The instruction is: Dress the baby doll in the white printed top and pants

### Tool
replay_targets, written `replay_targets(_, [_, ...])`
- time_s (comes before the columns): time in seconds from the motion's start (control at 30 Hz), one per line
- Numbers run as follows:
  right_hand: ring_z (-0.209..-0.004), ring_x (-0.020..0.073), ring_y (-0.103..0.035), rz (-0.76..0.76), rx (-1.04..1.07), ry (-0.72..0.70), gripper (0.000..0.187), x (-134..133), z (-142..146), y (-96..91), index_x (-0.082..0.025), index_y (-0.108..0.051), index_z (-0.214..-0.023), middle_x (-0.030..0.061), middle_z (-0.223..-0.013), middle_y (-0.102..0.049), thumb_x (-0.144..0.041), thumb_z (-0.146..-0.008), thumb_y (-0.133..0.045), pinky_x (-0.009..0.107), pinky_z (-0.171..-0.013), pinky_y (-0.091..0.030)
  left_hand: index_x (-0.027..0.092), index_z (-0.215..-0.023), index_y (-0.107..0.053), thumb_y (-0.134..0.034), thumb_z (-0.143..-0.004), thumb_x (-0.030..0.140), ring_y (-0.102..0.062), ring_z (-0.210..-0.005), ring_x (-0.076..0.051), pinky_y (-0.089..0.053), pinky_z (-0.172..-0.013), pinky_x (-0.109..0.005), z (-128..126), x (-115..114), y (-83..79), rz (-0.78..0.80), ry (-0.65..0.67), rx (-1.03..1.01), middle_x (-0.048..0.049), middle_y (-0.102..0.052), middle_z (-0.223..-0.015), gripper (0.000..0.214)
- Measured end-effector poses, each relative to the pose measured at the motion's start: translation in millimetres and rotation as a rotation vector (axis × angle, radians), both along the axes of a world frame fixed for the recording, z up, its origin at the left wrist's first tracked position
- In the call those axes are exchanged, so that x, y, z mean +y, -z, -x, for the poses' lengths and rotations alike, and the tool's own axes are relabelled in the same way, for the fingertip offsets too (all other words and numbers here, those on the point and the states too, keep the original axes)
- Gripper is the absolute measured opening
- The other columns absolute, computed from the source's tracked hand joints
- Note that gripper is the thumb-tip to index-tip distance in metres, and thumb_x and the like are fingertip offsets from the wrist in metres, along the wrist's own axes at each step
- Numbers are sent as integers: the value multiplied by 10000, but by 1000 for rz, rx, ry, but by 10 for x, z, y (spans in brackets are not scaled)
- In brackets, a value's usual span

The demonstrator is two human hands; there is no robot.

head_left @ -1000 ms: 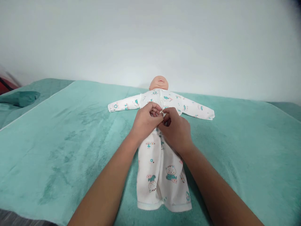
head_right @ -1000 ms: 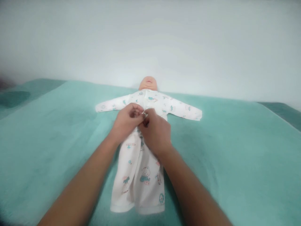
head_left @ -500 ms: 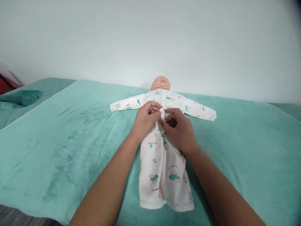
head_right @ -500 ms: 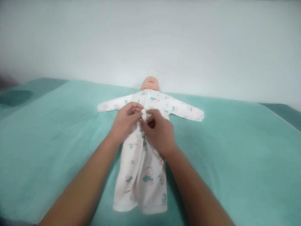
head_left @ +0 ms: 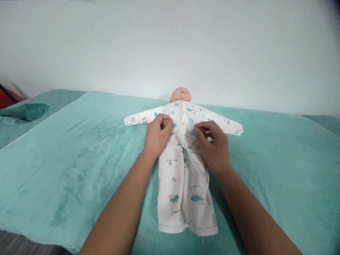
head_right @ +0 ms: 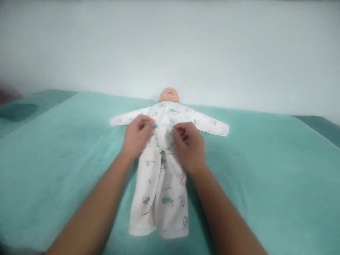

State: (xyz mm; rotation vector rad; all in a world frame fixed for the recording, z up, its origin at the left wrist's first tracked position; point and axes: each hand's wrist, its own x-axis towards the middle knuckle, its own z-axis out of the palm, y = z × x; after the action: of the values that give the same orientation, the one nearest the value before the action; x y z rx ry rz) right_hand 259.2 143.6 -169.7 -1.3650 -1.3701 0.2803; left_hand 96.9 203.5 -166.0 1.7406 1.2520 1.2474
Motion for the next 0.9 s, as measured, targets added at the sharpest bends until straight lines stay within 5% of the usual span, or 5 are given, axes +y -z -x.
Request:
replay_targets(0.13, [-881, 184, -564, 95, 25, 163, 234, 121, -132, 109, -212, -577, -974, 56, -1030, -621, -382, -816, -604, 312, -727, -439, 245, -953, -553, -529, -877, 472, -550, -681, -204, -361, -646, -295, 43, 69, 64, 41, -199, 275, -13, -611, -729, 241])
replay_targets(0.33, [-695, 215, -535, 327, -63, 183, 411, 202, -312, 246, -228, -531, -819, 47, -740, -624, -618, -889, -425, 318, -632, -370, 218, -940, -540, -419, -925, 490, -580, -731, -261, -360, -643, -314, 101, 136, 96, 122, -205, 411, -74, -627, -747, 299])
replay_targets(0.63, [-586, 206, -549, 464, -120, 184, 228, 146, -589, 227, -221, -598, -897, 33, -662, -638, -432, -843, -530, 318, -572, -373, 233, -856, -549, -563, -835, 332, -508, -475, -148, -356, -513, -267, 221, 160, -8, 188, -226, 75, 17, -607, -654, 102])
replay_targets(0.8, [-666, 217, -594, 554, -214, 106, 162, 168, -728, 290, -212, -639, -873, 63, -761, -685, -316, -789, -548, 325, -602, -396, 229, -825, -586, -581, -824, 328, -593, -647, -208, -395, -624, -301, 275, 244, 66, 188, -229, 295, -27, -647, -718, 99])
replay_targets(0.9, [-754, 222, -602, 455, -233, 294, 232, 250, -885, 343, -198, -635, -968, 71, -848, -687, -323, -813, -516, 343, -687, -430, 222, -973, -598, -498, -876, 286, -615, -870, -242, -426, -736, -329, 311, 322, 148, 81, -352, 360, -78, -666, -927, 154])
